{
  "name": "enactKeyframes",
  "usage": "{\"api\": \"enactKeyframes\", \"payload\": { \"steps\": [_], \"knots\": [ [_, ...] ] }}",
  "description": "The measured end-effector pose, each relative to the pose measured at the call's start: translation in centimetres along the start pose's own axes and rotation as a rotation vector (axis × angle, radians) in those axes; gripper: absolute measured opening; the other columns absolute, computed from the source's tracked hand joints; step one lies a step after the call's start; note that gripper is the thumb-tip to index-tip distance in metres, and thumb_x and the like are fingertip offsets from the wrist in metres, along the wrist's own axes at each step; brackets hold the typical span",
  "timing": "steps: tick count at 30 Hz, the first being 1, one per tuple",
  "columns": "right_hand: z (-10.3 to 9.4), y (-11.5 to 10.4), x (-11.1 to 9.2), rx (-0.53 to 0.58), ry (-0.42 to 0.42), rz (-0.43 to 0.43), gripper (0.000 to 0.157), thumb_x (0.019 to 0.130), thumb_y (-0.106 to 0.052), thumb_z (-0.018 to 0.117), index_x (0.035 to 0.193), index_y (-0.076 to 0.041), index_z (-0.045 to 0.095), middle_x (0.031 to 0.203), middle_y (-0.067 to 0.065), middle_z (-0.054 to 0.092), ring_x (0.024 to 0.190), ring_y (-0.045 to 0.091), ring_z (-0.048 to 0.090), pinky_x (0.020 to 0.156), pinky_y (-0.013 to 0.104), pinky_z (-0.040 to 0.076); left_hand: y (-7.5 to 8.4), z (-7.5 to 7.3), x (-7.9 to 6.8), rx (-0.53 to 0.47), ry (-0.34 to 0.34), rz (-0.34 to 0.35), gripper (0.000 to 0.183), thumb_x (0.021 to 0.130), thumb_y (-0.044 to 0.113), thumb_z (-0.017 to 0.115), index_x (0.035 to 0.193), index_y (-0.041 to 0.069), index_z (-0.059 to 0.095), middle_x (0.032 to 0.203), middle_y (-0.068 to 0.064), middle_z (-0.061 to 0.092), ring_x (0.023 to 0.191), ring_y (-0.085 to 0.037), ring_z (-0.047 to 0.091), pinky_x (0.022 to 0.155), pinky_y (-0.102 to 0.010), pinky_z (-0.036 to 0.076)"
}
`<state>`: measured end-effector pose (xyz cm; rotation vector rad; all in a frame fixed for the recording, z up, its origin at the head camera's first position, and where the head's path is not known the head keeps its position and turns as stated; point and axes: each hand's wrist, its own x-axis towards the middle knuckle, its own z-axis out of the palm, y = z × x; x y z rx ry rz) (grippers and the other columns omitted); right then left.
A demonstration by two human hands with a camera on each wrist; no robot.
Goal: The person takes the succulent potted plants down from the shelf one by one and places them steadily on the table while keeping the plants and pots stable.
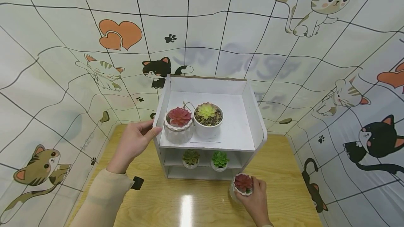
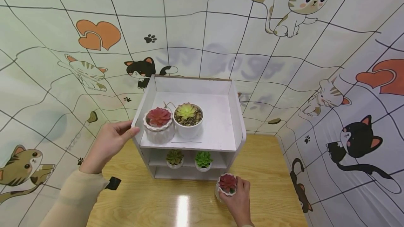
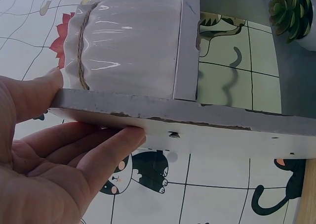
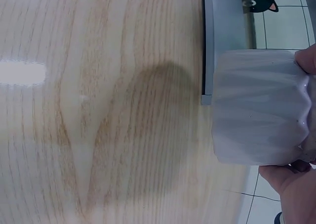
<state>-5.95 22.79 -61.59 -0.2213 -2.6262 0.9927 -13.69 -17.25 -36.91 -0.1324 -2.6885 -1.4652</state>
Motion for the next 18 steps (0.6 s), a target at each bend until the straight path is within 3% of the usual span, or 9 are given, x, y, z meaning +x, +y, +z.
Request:
{"api": "enactKeyframes", "payload": {
  "steps": [7,18],
  "knots": [
    [0.4,0.4,0.0,0.012,-0.085,0.059,0.074,0.063,-0.016,0.093,0.125,0.007,0.06,0.115,0.022,0.048,0.103,0.035,0.057,0.092,0.055,0.053,-0.2,0.0,-0.1,0.005,-0.002,-0.006,0.044,0.102,0.021,0.069,0.137,-0.004,0.063,0.128,-0.022,0.069,0.117,-0.037,0.069,0.098,-0.055,0.054],
    [1.5,1.2,-0.3,0.017,-0.049,0.028,0.076,0.06,-0.015,0.093,0.123,0.008,0.059,0.113,0.022,0.048,0.102,0.035,0.057,0.09,0.056,0.052,-0.1,0.0,-0.1,0.013,0.004,-0.01,0.044,0.101,0.021,0.069,0.137,-0.004,0.063,0.128,-0.023,0.069,0.116,-0.038,0.069,0.097,-0.055,0.055]
  ]
}}
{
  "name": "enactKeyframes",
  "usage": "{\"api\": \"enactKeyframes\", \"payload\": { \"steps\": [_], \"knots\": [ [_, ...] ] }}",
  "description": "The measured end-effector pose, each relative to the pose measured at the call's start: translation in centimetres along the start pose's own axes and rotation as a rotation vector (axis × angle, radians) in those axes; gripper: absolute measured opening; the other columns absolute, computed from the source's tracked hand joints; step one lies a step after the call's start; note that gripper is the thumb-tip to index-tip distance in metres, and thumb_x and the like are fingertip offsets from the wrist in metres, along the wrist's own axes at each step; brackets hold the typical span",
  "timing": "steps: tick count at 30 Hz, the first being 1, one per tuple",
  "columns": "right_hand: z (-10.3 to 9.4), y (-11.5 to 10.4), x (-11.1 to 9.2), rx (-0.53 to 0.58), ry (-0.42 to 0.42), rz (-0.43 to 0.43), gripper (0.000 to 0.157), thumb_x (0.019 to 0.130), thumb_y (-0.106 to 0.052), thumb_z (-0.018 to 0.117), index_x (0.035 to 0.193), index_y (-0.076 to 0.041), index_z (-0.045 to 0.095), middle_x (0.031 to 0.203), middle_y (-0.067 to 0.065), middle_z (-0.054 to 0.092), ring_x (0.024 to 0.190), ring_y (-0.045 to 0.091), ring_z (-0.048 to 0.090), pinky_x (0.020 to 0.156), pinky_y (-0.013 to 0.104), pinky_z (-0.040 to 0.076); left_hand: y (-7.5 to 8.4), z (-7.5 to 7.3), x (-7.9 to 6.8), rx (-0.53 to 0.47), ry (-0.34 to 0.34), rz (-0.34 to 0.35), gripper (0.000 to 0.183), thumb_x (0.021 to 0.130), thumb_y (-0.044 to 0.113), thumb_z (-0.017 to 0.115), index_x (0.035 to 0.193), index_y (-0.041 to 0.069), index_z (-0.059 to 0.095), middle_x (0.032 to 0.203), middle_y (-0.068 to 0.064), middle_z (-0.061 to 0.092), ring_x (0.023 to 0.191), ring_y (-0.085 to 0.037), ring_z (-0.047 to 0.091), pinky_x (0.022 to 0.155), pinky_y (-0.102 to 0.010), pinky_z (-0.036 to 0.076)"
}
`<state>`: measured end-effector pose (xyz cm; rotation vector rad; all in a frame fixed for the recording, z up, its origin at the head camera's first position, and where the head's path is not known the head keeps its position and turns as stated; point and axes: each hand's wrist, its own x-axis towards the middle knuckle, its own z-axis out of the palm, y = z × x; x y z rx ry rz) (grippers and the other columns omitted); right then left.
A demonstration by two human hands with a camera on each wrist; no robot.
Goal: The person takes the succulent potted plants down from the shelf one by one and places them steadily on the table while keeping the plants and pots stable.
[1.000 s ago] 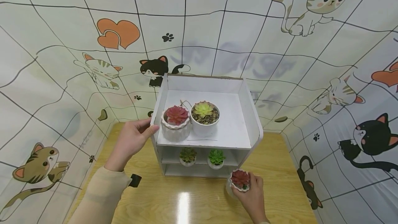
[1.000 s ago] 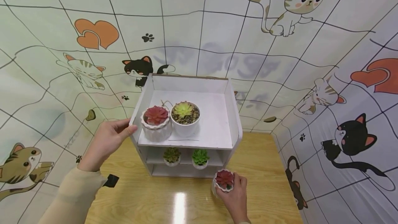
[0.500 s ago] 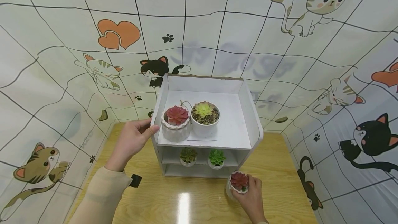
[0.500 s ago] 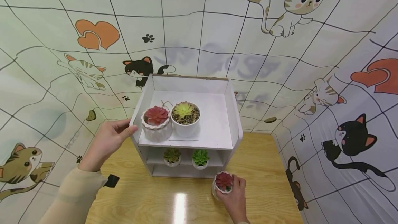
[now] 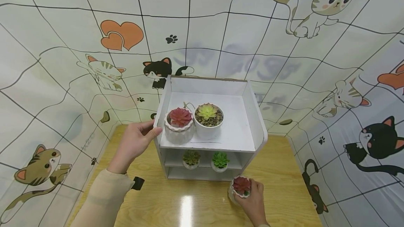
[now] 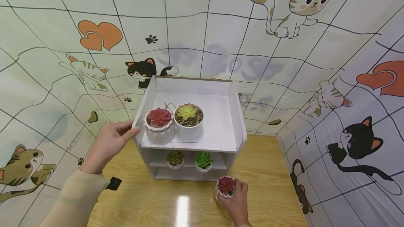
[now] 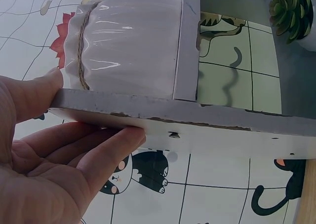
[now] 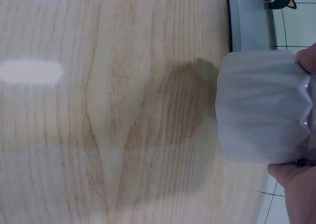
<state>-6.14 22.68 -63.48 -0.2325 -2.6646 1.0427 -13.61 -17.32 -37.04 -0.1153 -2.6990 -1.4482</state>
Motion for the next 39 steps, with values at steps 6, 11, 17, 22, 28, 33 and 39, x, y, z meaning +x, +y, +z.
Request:
{"api": "enactKeyframes", "payload": {
  "steps": [6,11,17,22,28,33,39],
  "knots": [
    [0.4,0.3,0.0,0.001,-0.048,0.045,0.077,0.062,-0.016,0.093,0.126,0.007,0.057,0.117,0.023,0.046,0.105,0.038,0.057,0.094,0.057,0.051,0.2,0.0,-0.1,-0.001,-0.004,-0.001,0.044,0.102,0.023,0.069,0.137,-0.003,0.063,0.128,-0.023,0.069,0.117,-0.038,0.069,0.097,-0.055,0.054],
    [0.8,0.5,-0.1,-0.008,-0.049,0.04,0.076,0.062,-0.016,0.093,0.125,0.008,0.057,0.115,0.022,0.046,0.104,0.038,0.057,0.093,0.056,0.052,0.4,-0.1,-0.1,-0.01,-0.002,0.002,0.044,0.101,0.024,0.069,0.136,-0.003,0.064,0.128,-0.022,0.069,0.116,-0.037,0.069,0.098,-0.055,0.054],
    [1.2,1.1,-0.1,-0.023,-0.061,0.041,0.077,0.063,-0.016,0.092,0.126,0.009,0.056,0.116,0.023,0.046,0.106,0.039,0.057,0.095,0.057,0.051,0.2,0.0,-0.1,-0.027,-0.003,-0.005,0.044,0.101,0.023,0.069,0.137,-0.003,0.064,0.128,-0.022,0.069,0.117,-0.037,0.069,0.098,-0.054,0.054],
    [1.3,1.2,-0.2,-0.017,-0.063,0.04,0.077,0.063,-0.017,0.091,0.126,0.01,0.056,0.117,0.024,0.047,0.107,0.04,0.057,0.095,0.057,0.051,0.0,0.0,0.0,-0.021,-0.003,-0.013,0.044,0.102,0.021,0.069,0.137,-0.003,0.063,0.128,-0.022,0.069,0.117,-0.037,0.069,0.098,-0.055,0.054],
    [1.5,1.5,-0.2,-0.015,-0.063,0.036,0.078,0.063,-0.017,0.091,0.127,0.01,0.056,0.116,0.024,0.047,0.106,0.04,0.057,0.094,0.057,0.05,0.0,0.0,0.1,-0.02,-0.005,-0.02,0.044,0.102,0.021,0.069,0.138,-0.004,0.063,0.129,-0.022,0.068,0.117,-0.037,0.069,0.098,-0.055,0.054],
    [1.5,1.6,-0.2,-0.003,-0.074,0.046,0.079,0.063,-0.016,0.092,0.128,0.009,0.056,0.117,0.024,0.047,0.107,0.041,0.058,0.095,0.057,0.05,0.0,0.0,0.0,-0.024,-0.009,-0.021,0.044,0.102,0.021,0.069,0.138,-0.003,0.062,0.129,-0.022,0.068,0.118,-0.037,0.068,0.099,-0.055,0.053],
    [1.3,1.6,-0.1,-0.003,-0.092,0.054,0.082,0.063,-0.013,0.092,0.131,0.011,0.053,0.12,0.025,0.046,0.108,0.044,0.059,0.096,0.059,0.05,0.2,-0.1,0.0,-0.03,-0.013,-0.018,0.045,0.102,0.023,0.069,0.138,-0.004,0.062,0.129,-0.022,0.068,0.118,-0.037,0.068,0.099,-0.055,0.053]
  ]
}}
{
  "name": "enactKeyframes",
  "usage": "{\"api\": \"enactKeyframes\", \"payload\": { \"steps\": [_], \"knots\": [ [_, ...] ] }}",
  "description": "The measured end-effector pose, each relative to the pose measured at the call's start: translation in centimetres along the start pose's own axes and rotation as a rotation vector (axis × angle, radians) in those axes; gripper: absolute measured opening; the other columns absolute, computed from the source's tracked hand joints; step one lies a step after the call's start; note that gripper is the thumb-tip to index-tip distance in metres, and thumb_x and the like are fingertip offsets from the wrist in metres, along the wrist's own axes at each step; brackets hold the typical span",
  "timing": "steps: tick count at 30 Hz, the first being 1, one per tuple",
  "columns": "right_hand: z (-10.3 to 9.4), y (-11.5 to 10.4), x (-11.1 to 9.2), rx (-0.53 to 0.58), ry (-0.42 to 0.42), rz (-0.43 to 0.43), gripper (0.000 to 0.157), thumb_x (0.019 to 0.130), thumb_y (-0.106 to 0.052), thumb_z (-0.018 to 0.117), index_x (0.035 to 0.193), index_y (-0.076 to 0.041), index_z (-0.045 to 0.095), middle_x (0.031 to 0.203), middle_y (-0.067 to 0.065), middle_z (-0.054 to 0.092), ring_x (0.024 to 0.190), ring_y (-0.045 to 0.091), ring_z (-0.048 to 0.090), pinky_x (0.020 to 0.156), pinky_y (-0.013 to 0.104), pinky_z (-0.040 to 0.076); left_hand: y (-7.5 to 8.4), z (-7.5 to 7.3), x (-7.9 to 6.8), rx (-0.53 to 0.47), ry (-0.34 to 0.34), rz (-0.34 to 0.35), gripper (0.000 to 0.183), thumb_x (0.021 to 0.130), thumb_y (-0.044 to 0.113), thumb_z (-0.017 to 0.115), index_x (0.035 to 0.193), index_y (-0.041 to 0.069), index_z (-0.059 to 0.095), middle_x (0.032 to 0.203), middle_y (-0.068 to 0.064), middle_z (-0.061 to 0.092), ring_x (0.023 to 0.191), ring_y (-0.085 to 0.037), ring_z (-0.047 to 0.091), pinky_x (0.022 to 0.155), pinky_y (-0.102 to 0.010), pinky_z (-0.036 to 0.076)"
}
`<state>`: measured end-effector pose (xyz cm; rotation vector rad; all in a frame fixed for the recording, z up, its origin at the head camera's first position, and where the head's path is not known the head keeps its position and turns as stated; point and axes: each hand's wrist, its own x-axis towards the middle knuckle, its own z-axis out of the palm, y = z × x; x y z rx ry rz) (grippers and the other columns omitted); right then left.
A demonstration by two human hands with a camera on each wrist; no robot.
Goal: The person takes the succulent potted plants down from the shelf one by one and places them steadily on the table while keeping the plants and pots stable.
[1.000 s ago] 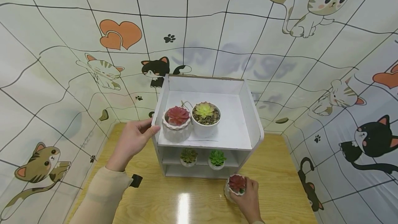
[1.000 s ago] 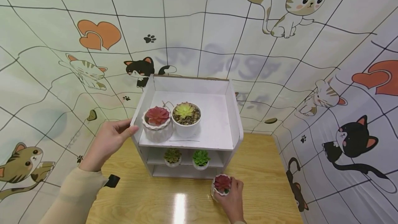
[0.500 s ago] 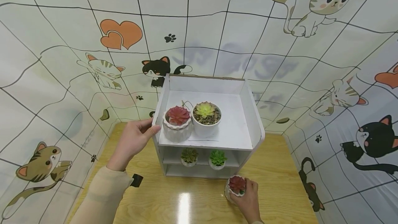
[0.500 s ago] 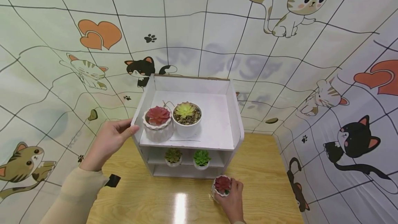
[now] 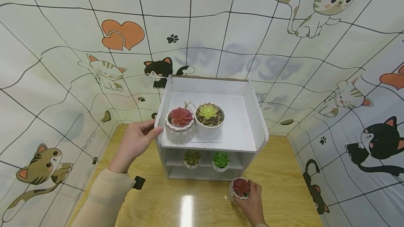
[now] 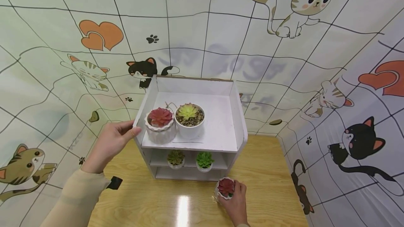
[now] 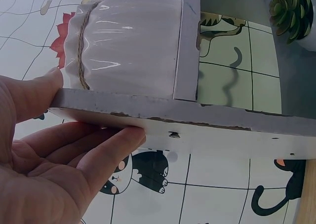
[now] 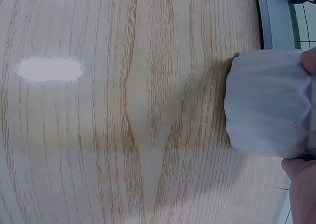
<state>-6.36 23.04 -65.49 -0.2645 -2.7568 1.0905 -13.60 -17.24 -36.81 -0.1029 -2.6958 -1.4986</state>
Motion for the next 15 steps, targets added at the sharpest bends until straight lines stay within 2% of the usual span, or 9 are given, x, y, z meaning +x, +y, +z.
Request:
{"api": "enactKeyframes", "payload": {
  "steps": [8,15],
  "knots": [
    [-0.14,0.15,-0.06,-0.005,-0.032,0.02,0.086,0.067,-0.012,0.092,0.136,0.014,0.049,0.124,0.027,0.046,0.114,0.046,0.058,0.1,0.062,0.049,0.22,-0.03,-0.05,-0.015,-0.005,0.004,0.045,0.102,0.023,0.069,0.138,-0.003,0.062,0.13,-0.023,0.067,0.119,-0.037,0.067,0.1,-0.055,0.053],
    [-0.03,0.51,-0.2,0.002,0.015,-0.031,0.085,0.065,-0.009,0.092,0.135,0.015,0.051,0.122,0.028,0.05,0.11,0.046,0.06,0.097,0.061,0.051,-0.04,0.01,0.02,-0.007,-0.003,0.008,0.045,0.102,0.022,0.068,0.138,-0.004,0.062,0.13,-0.023,0.067,0.119,-0.038,0.068,0.099,-0.055,0.053]
  ]
}}
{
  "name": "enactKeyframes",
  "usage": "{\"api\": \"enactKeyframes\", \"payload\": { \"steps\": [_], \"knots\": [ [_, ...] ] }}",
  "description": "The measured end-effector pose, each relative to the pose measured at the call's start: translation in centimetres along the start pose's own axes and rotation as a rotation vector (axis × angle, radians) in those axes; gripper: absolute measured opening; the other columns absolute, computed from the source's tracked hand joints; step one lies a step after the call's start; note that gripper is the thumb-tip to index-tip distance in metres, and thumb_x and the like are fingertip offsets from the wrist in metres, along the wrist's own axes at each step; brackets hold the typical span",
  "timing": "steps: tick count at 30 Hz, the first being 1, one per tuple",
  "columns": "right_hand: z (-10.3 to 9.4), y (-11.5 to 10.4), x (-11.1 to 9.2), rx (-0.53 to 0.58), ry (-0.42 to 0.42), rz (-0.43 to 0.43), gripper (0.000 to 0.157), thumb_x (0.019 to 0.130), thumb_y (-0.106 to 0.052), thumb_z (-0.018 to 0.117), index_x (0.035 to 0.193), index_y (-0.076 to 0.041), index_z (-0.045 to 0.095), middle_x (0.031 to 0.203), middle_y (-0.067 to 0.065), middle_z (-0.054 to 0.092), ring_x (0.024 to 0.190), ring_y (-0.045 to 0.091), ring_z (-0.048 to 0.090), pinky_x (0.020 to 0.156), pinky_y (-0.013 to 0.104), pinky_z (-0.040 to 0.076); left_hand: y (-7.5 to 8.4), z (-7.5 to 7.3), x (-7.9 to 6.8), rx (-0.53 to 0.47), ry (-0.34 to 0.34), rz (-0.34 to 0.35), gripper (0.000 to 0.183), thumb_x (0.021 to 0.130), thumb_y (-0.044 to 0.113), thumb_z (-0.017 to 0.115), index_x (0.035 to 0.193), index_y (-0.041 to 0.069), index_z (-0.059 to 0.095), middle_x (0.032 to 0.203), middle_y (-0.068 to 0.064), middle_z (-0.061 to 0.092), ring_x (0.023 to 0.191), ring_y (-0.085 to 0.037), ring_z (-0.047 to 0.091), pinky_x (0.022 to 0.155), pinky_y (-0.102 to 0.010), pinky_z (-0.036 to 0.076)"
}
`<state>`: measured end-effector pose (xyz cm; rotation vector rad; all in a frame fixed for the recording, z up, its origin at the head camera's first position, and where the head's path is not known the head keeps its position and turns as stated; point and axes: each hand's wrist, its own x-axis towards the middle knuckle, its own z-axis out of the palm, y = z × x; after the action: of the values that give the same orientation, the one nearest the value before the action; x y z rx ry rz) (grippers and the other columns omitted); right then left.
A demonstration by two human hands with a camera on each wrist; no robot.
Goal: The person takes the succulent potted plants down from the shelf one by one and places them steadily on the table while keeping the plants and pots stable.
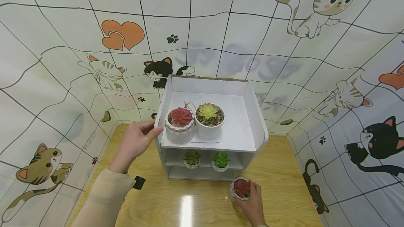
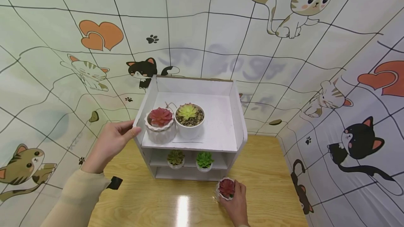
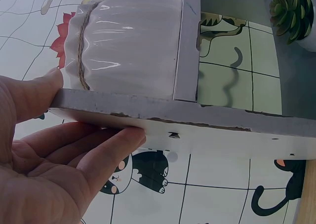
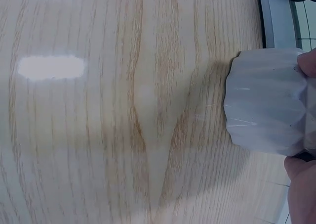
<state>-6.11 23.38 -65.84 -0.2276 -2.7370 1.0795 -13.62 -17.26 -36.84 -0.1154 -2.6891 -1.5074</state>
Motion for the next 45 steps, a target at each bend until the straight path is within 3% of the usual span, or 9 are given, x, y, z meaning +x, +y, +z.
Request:
{"api": "enactKeyframes", "payload": {
  "steps": [10,17,25,37,41,45],
  "knots": [
    [-0.4,0.0,-0.3,0.004,-0.004,-0.007,0.088,0.065,-0.012,0.092,0.137,0.015,0.049,0.125,0.03,0.05,0.113,0.047,0.06,0.098,0.061,0.05,0.1,0.0,-0.1,0.011,0.006,-0.028,0.047,0.102,0.026,0.069,0.139,-0.002,0.062,0.13,-0.022,0.068,0.119,-0.037,0.068,0.101,-0.055,0.052],
    [-1.6,-0.4,0.0,-0.031,0.01,-0.092,0.089,0.069,-0.018,0.094,0.136,0.017,0.048,0.126,0.034,0.051,0.116,0.051,0.057,0.096,0.064,0.05,0.2,0.0,-0.2,0.008,0.006,-0.02,0.046,0.102,0.025,0.069,0.138,-0.002,0.062,0.13,-0.022,0.068,0.119,-0.037,0.068,0.1,-0.054,0.053],
    [-3.7,-2.5,0.5,-0.06,0.064,-0.215,0.079,0.075,-0.02,0.092,0.137,0.01,0.052,0.127,0.03,0.054,0.115,0.05,0.059,0.09,0.065,0.053,0.2,0.0,-0.2,0.012,0.006,-0.01,0.046,0.102,0.025,0.069,0.138,-0.003,0.063,0.129,-0.022,0.068,0.118,-0.037,0.068,0.099,-0.055,0.053],
    [-5.8,-5.9,1.7,-0.024,0.115,-0.342,0.066,0.078,-0.011,0.089,0.133,0.008,0.059,0.13,0.026,0.058,0.119,0.045,0.059,0.09,0.063,0.052,0.1,0.0,-0.1,0.002,0.008,0.0,0.046,0.102,0.025,0.069,0.138,-0.003,0.063,0.129,-0.022,0.068,0.118,-0.037,0.068,0.099,-0.054,0.054],
    [-6.5,-7.1,1.9,-0.027,0.133,-0.377,0.064,0.077,-0.01,0.09,0.133,0.005,0.061,0.13,0.022,0.06,0.119,0.04,0.061,0.09,0.058,0.053,0.0,0.0,-0.1,0.002,0.007,-0.002,0.046,0.102,0.025,0.069,0.138,-0.002,0.063,0.129,-0.022,0.068,0.118,-0.037,0.068,0.099,-0.054,0.053],
    [-7.2,-8.2,2.1,-0.022,0.166,-0.405,0.061,0.076,-0.009,0.089,0.131,0.003,0.063,0.126,0.017,0.063,0.114,0.033,0.063,0.088,0.046,0.052,0.0,0.0,-0.1,0.0,0.006,-0.001,0.047,0.102,0.025,0.069,0.139,-0.003,0.062,0.13,-0.022,0.067,0.119,-0.037,0.068,0.1,-0.054,0.053]
  ]
}}
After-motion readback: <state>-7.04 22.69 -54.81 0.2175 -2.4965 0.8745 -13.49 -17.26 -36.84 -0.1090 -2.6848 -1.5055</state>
